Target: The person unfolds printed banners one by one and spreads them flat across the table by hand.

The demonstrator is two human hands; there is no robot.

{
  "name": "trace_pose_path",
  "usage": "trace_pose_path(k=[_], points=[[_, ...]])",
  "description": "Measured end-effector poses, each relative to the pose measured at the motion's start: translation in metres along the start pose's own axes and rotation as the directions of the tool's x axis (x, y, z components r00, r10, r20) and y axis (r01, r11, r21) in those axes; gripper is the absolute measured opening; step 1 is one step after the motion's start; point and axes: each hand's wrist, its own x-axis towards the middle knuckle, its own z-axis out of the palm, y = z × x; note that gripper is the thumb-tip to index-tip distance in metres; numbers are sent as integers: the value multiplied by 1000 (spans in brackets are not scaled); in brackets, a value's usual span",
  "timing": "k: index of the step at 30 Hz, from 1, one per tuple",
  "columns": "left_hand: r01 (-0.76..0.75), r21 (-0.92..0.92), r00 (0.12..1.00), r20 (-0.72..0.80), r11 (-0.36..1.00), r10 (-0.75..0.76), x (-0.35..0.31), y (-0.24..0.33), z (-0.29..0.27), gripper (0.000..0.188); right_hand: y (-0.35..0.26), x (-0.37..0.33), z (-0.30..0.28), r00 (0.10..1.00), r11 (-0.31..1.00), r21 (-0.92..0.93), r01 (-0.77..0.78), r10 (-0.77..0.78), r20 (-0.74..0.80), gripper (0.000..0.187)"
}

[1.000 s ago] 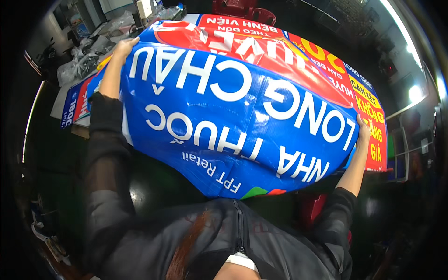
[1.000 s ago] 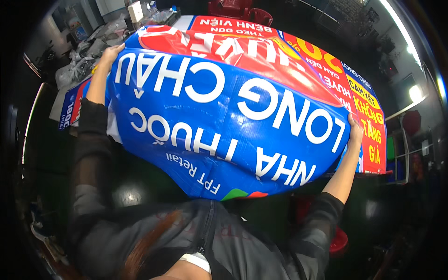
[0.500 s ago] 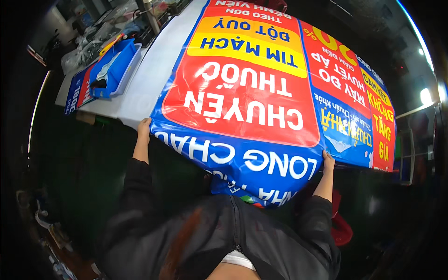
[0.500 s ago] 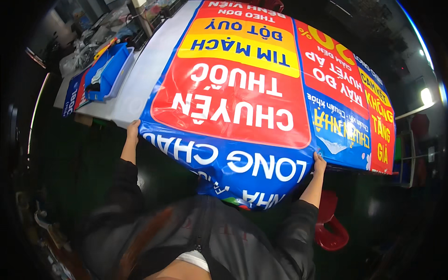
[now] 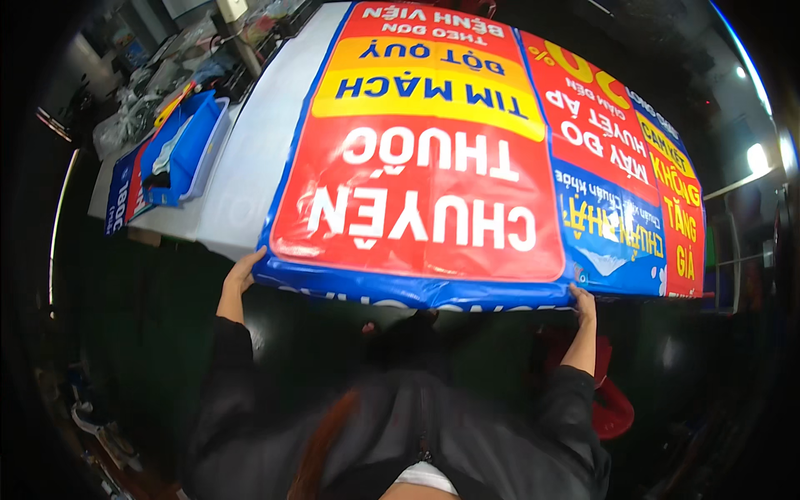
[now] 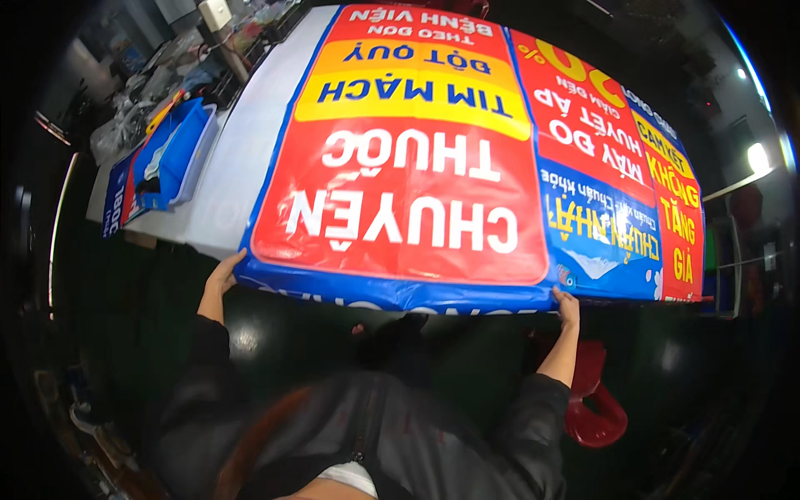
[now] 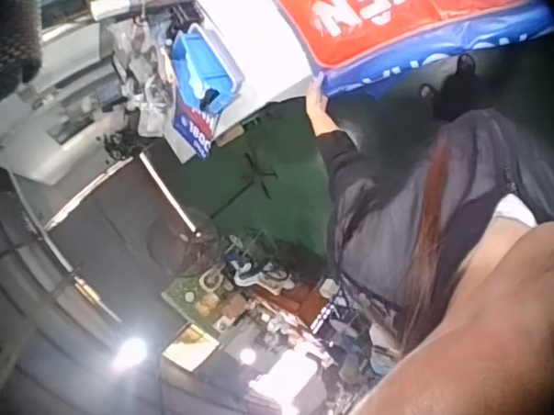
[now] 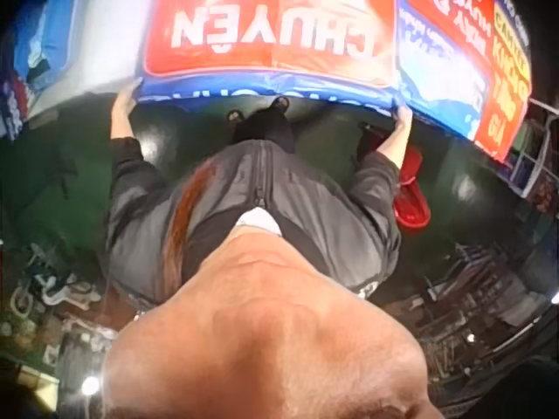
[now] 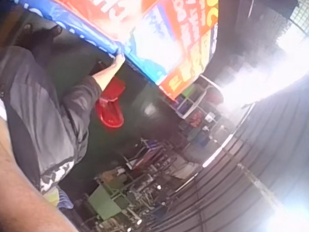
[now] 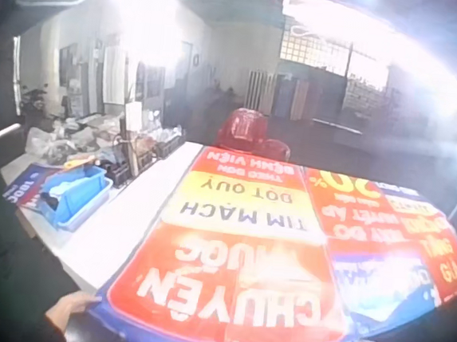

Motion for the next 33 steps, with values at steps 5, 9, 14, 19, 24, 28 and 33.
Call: trace_pose_path(k=[5, 9, 14, 19, 24, 28, 33], points=[[-158, 336, 913, -308, 929, 267, 54, 39, 28, 61, -6, 87, 27, 932, 925, -114, 362, -358, 50, 39], [-295, 285, 860, -336, 912, 383, 52, 68, 60, 53, -105, 89, -4, 892, 852, 264, 452, -439, -110, 39], [-382, 1, 912, -157, 924, 378, 79, 85, 133, 51, -201, 63, -107, 858, 764, 402, 504, -393, -330, 45], [-270, 137, 950, -127, 953, 287, 92, 55, 147, 50, -86, 70, -130, 935, 903, 318, 288, -194, -296, 38], [-212, 260, 929, -246, 942, 277, 78, 23, 100, 44, 21, 69, -78, 984, 969, 234, 84, -44, -171, 24], [-218, 304, 934, -211, 927, 289, 72, -2, 47, 38, 20, 48, -34, 1000, 998, 58, -20, 21, -21, 27], [-13, 497, 929, -316, 868, 195, 57, -2, 48, 33, 81, 83, -22, 987, 992, 63, 107, -98, -128, 26]])
